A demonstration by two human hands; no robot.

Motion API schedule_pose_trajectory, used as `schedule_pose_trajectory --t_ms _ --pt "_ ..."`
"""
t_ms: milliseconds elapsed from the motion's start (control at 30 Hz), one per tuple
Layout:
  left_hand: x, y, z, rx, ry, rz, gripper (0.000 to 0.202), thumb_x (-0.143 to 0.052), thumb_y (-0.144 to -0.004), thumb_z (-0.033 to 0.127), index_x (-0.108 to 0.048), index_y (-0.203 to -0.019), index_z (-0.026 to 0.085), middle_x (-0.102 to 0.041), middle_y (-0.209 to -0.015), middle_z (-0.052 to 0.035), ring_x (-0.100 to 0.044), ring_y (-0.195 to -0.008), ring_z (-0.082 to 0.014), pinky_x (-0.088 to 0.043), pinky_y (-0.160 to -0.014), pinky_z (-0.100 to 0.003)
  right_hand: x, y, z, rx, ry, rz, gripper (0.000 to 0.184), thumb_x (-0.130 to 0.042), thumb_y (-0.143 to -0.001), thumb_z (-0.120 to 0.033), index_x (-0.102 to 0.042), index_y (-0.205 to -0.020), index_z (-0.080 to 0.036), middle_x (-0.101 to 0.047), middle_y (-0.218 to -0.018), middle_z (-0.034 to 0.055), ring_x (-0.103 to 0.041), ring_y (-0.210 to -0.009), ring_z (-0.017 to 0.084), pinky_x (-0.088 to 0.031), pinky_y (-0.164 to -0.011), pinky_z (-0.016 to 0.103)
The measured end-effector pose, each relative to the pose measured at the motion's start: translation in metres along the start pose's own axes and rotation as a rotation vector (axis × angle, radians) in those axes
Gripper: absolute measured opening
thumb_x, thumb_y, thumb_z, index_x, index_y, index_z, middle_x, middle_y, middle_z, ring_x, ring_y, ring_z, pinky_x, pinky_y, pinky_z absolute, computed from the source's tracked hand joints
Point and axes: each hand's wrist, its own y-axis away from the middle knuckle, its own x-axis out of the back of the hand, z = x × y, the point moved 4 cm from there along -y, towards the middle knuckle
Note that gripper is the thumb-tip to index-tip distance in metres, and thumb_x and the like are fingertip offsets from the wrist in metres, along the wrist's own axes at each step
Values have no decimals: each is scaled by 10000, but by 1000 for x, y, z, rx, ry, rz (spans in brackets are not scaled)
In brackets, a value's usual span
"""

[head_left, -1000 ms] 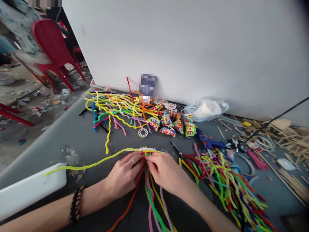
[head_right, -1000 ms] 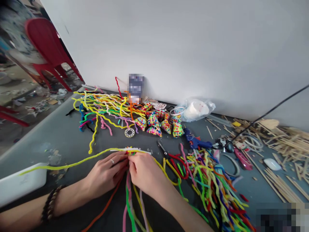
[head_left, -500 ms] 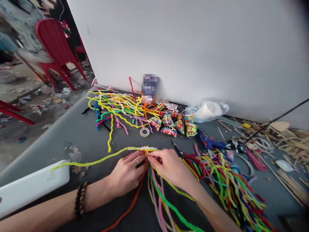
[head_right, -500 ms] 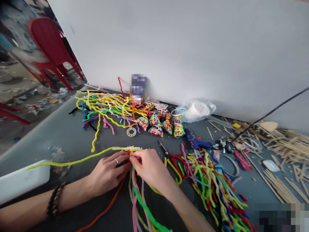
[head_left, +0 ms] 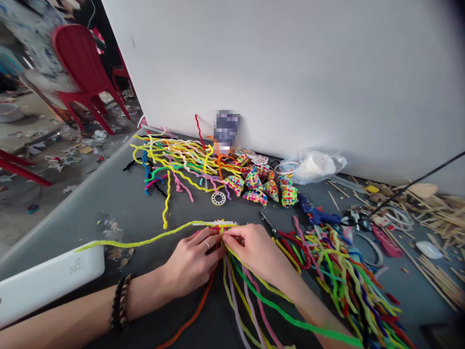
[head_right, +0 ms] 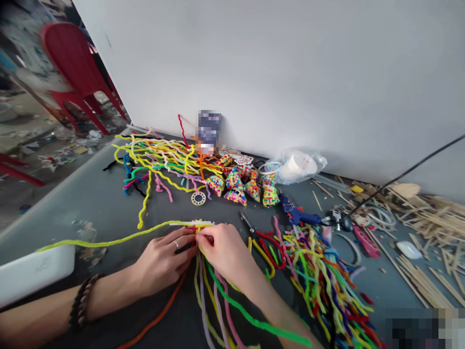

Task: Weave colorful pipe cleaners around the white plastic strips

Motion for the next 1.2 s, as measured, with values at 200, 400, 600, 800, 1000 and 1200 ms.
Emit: schedule_pose_trajectory --t_ms 200,400,600,800,1000,1200 --pt "3 -3 -2 71 90 56 217 -574 -956 102 -729 -1091 172 -797 -1081 -70 -745 -1113 -233 -645 -978 -371 -14 2 0 36 232 77 255 -568 -991 -172 -805 -925 -242 -808 -962 49 -749 -861 210 -484 -768 289" --pt "0 -4 -4 162 115 11 191 -577 -967 95 -718 -1058 187 -779 -1060 -61 -738 -1105 -221 -636 -1001 -374 -16 4 5 -22 403 195 171 -711 -918 -139 -714 -1059 -236 -726 -1026 33 -697 -897 210 -484 -731 306" --pt "-3 0 -3 143 91 -28 184 -582 -967 91 -704 -1086 159 -757 -1093 -88 -706 -1154 -241 -617 -1041 -398 -16 8 -1 37 575 308 275 -802 -865 -200 -697 -1110 -267 -691 -1129 44 -604 -1054 282 -464 -872 412" --pt "1 0 0 75 23 -27 225 -563 -970 95 -684 -1154 141 -741 -1176 -125 -665 -1244 -289 -625 -1024 -419 -22 8 0 59 529 256 280 -687 -934 -117 -699 -1170 -268 -733 -1013 26 -645 -944 237 -440 -841 392" --pt "-1 -3 -2 135 60 -51 203 -555 -971 103 -680 -1122 158 -737 -1144 -119 -672 -1218 -277 -632 -1000 -413 -24 8 0 58 428 240 320 -599 -977 -84 -730 -1193 -280 -723 -1028 25 -672 -918 203 -479 -839 320" --pt "0 -3 -2 148 38 -15 168 -573 -959 83 -687 -1052 162 -746 -1105 -104 -669 -1224 -283 -623 -1014 -419 -19 0 -3 91 451 180 299 -586 -958 -19 -757 -1063 -240 -667 -971 36 -639 -949 196 -501 -893 297"
